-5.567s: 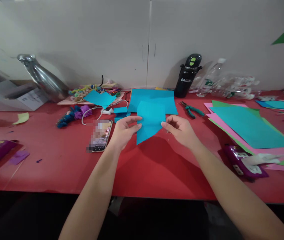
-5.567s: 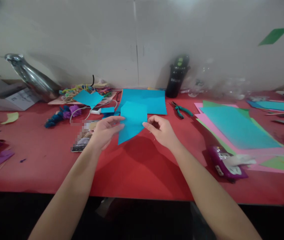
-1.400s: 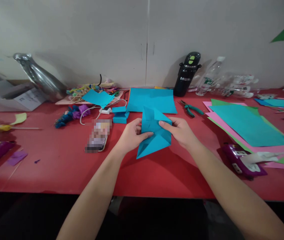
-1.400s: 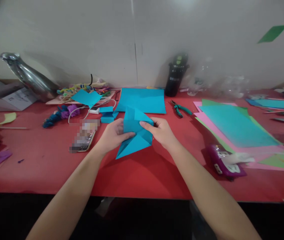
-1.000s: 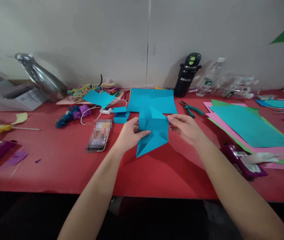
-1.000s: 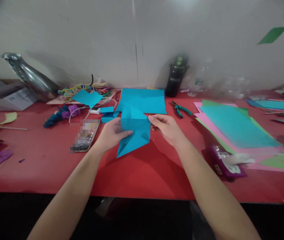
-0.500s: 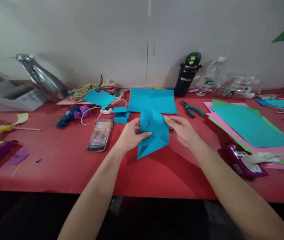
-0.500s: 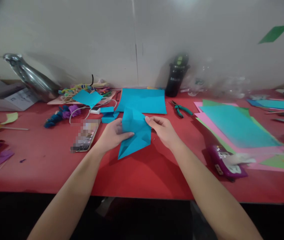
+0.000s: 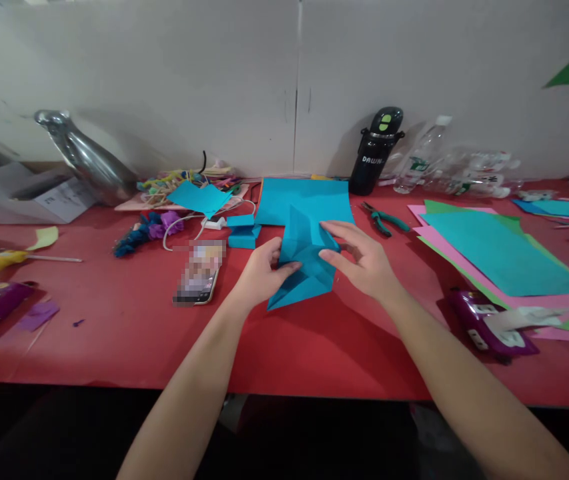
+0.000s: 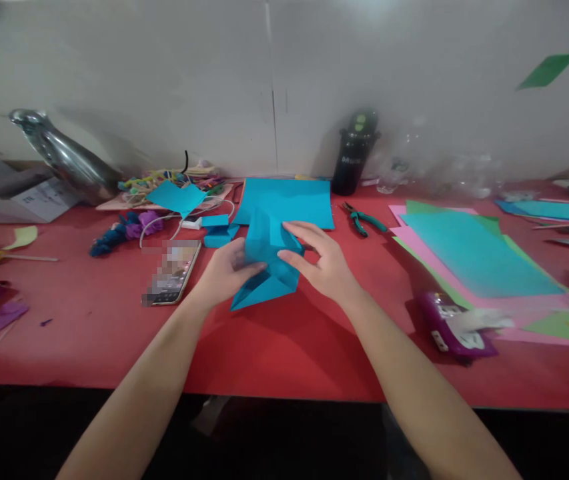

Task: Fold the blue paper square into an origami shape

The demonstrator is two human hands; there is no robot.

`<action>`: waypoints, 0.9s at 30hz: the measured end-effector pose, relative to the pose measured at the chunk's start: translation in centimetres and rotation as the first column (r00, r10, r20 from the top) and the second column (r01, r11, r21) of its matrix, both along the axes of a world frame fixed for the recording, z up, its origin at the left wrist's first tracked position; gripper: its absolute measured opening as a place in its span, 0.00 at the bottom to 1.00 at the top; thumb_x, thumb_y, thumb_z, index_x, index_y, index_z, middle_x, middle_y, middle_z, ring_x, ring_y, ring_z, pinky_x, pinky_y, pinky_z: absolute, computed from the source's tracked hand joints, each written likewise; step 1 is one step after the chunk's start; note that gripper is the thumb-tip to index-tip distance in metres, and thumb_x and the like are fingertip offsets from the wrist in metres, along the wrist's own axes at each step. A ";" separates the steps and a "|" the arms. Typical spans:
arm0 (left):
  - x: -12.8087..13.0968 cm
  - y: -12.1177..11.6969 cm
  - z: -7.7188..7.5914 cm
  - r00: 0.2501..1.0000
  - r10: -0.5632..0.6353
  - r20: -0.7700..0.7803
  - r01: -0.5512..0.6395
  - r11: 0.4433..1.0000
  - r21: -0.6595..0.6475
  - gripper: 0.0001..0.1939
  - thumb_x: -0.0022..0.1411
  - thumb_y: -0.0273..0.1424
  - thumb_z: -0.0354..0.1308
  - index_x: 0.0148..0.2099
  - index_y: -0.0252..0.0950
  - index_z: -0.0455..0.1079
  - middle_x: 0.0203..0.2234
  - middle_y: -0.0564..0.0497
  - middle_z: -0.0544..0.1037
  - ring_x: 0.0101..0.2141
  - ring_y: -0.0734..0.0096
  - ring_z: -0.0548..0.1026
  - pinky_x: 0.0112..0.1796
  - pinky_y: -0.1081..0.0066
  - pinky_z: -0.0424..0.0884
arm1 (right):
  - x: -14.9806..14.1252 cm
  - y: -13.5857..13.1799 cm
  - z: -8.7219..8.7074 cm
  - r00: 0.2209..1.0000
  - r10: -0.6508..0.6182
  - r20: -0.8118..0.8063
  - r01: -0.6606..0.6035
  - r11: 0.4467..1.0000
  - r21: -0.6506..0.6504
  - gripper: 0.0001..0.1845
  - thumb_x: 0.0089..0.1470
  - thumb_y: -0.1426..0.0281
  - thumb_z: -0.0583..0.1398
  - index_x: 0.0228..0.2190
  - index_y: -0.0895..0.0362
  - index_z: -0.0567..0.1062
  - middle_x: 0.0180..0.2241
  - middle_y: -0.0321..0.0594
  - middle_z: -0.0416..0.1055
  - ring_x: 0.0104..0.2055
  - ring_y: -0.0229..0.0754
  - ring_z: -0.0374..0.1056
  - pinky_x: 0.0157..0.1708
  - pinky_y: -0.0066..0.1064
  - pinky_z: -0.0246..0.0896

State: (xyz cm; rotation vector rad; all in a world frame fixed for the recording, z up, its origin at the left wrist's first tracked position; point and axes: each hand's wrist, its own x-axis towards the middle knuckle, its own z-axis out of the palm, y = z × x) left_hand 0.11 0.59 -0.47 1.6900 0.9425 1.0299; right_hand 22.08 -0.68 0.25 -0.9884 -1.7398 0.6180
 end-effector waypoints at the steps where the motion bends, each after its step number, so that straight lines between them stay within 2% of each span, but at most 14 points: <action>1: 0.0 -0.1 0.0 1.000 -0.008 -0.025 0.009 0.999 0.031 0.14 0.61 0.34 0.64 0.47 0.35 0.72 0.42 0.46 0.81 0.42 0.59 0.79 0.42 0.63 0.76 | -0.1 -0.1 0.0 0.999 0.004 0.054 -0.005 1.000 0.020 0.27 0.56 0.57 0.65 0.56 0.47 0.73 0.59 0.42 0.69 0.61 0.51 0.65 0.56 0.44 0.66; 5: 0.2 -0.4 -0.1 0.985 0.021 -0.173 0.009 0.984 0.175 0.07 0.64 0.33 0.60 0.43 0.36 0.74 0.40 0.49 0.80 0.43 0.60 0.78 0.43 0.65 0.73 | -0.3 -0.1 -0.3 0.988 0.033 0.149 -0.040 0.998 0.040 0.32 0.53 0.57 0.68 0.57 0.49 0.71 0.58 0.44 0.71 0.60 0.52 0.67 0.59 0.46 0.62; 10: 0.1 -0.4 -0.2 0.963 0.116 -0.243 -0.028 0.940 0.340 0.05 0.65 0.30 0.58 0.41 0.37 0.75 0.33 0.50 0.79 0.36 0.65 0.76 0.38 0.67 0.71 | -0.4 -0.2 -0.3 0.985 0.085 0.151 -0.076 0.995 -0.065 0.19 0.54 0.60 0.67 0.47 0.50 0.77 0.48 0.41 0.78 0.51 0.50 0.74 0.52 0.43 0.68; 13: 0.1 -0.3 0.0 0.961 0.177 -0.214 -0.057 0.880 0.472 0.03 0.64 0.27 0.59 0.38 0.38 0.74 0.38 0.48 0.77 0.39 0.64 0.75 0.42 0.64 0.72 | -0.6 -0.6 0.0 0.990 0.077 0.120 -0.070 0.996 -0.060 0.15 0.56 0.63 0.65 0.46 0.50 0.78 0.46 0.40 0.79 0.48 0.49 0.75 0.50 0.41 0.69; 16: 0.2 -0.4 0.3 0.951 0.268 -0.152 -0.145 0.826 0.545 0.01 0.62 0.27 0.61 0.36 0.38 0.74 0.47 0.45 0.73 0.48 0.60 0.73 0.48 0.60 0.71 | -1.1 -1.1 0.1 0.994 0.018 0.110 -0.018 1.000 -0.001 0.15 0.57 0.65 0.64 0.47 0.49 0.77 0.46 0.39 0.79 0.48 0.48 0.75 0.50 0.40 0.69; 18: 0.3 -0.4 0.4 0.945 0.313 -0.093 -0.217 0.814 0.539 0.04 0.59 0.27 0.64 0.36 0.39 0.72 0.53 0.44 0.70 0.53 0.57 0.71 0.51 0.58 0.71 | -1.4 -1.3 0.0 0.994 -0.034 0.108 0.031 0.999 0.030 0.14 0.57 0.64 0.63 0.46 0.49 0.78 0.45 0.39 0.79 0.47 0.49 0.75 0.49 0.41 0.70; 20: 0.4 -0.5 0.4 0.957 0.291 -0.002 -0.257 0.849 0.462 0.09 0.58 0.27 0.65 0.39 0.39 0.68 0.56 0.44 0.69 0.55 0.57 0.71 0.52 0.57 0.71 | -1.7 -1.5 -0.2 0.993 -0.078 0.094 0.076 0.997 0.028 0.13 0.57 0.63 0.64 0.44 0.49 0.78 0.42 0.40 0.79 0.43 0.49 0.75 0.45 0.40 0.71; 24: 0.3 -0.3 0.2 0.967 0.196 0.160 -0.230 0.946 0.227 0.19 0.58 0.32 0.67 0.49 0.40 0.64 0.44 0.47 0.78 0.46 0.62 0.78 0.47 0.61 0.74 | -1.8 -1.3 -0.6 0.992 -0.127 -0.006 0.127 0.991 -0.053 0.12 0.54 0.60 0.66 0.41 0.50 0.78 0.37 0.39 0.79 0.38 0.47 0.75 0.40 0.38 0.71; 27: 0.1 -0.3 0.2 0.969 0.208 0.136 -0.231 0.955 0.188 0.15 0.58 0.35 0.67 0.46 0.39 0.71 0.39 0.48 0.80 0.42 0.62 0.79 0.44 0.64 0.75 | -1.3 -0.9 -0.4 0.994 -0.106 -0.035 0.102 0.990 -0.100 0.12 0.53 0.59 0.67 0.38 0.51 0.78 0.35 0.37 0.79 0.37 0.46 0.74 0.40 0.38 0.70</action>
